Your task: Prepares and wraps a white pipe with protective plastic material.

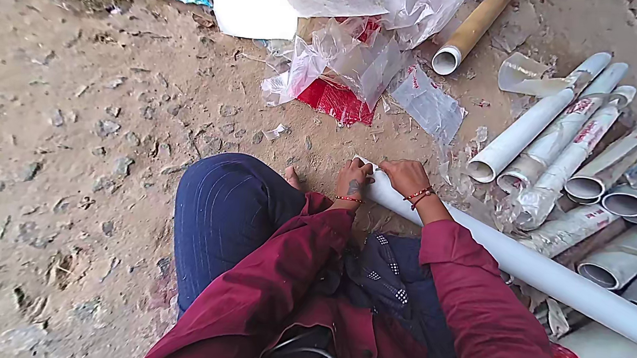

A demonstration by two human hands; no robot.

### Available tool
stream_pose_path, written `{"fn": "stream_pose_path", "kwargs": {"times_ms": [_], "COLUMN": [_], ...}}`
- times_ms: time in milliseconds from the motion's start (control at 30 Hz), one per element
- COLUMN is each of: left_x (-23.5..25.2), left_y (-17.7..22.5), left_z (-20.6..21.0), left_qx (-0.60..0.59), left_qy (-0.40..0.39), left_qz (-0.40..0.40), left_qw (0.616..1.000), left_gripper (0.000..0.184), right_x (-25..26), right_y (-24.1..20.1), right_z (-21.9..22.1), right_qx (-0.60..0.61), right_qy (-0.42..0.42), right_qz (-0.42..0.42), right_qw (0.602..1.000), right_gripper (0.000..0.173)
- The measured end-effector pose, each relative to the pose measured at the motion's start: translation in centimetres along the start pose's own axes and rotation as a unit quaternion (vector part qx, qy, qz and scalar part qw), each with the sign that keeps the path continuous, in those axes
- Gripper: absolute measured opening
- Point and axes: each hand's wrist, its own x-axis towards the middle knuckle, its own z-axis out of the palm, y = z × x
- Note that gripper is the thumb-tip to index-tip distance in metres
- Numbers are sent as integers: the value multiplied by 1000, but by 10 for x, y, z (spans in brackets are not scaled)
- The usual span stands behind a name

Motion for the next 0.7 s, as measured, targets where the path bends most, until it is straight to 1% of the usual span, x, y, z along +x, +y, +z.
{"fn": "stream_pose_path", "kwargs": {"times_ms": [167, 267, 367, 467, 533, 633, 700], "left_x": [-1, -3, -2, 0, 1, 2, 2], "left_y": [-1, -1, -1, 1, 1, 2, 5], "left_z": [-1, -2, -3, -3, -2, -1, -2], "left_qx": [-14, -11, 0, 53, 113, 184, 218], "left_qy": [4, 16, 9, -12, -30, -58, -76], "left_qz": [1, 11, 10, 0, 12, 37, 42], "left_qw": [1000, 1000, 1000, 999, 993, 981, 972], "left_gripper": [19, 23, 27, 30, 30, 31, 36], "right_x": [-2, -5, -11, -25, -38, -57, -71], "right_y": [2, 2, 7, 15, 20, 28, 35], "right_z": [-8, -15, -16, -12, -10, -12, -11], "right_qx": [-18, -28, -36, -41, -46, -47, -47], "right_qy": [-54, -88, -106, -106, -103, -128, -138], "right_qz": [34, 52, 57, 63, 71, 95, 104], "right_qw": [998, 994, 992, 992, 991, 986, 984], "right_gripper": [23, 22, 21, 22, 21, 22, 24]}}
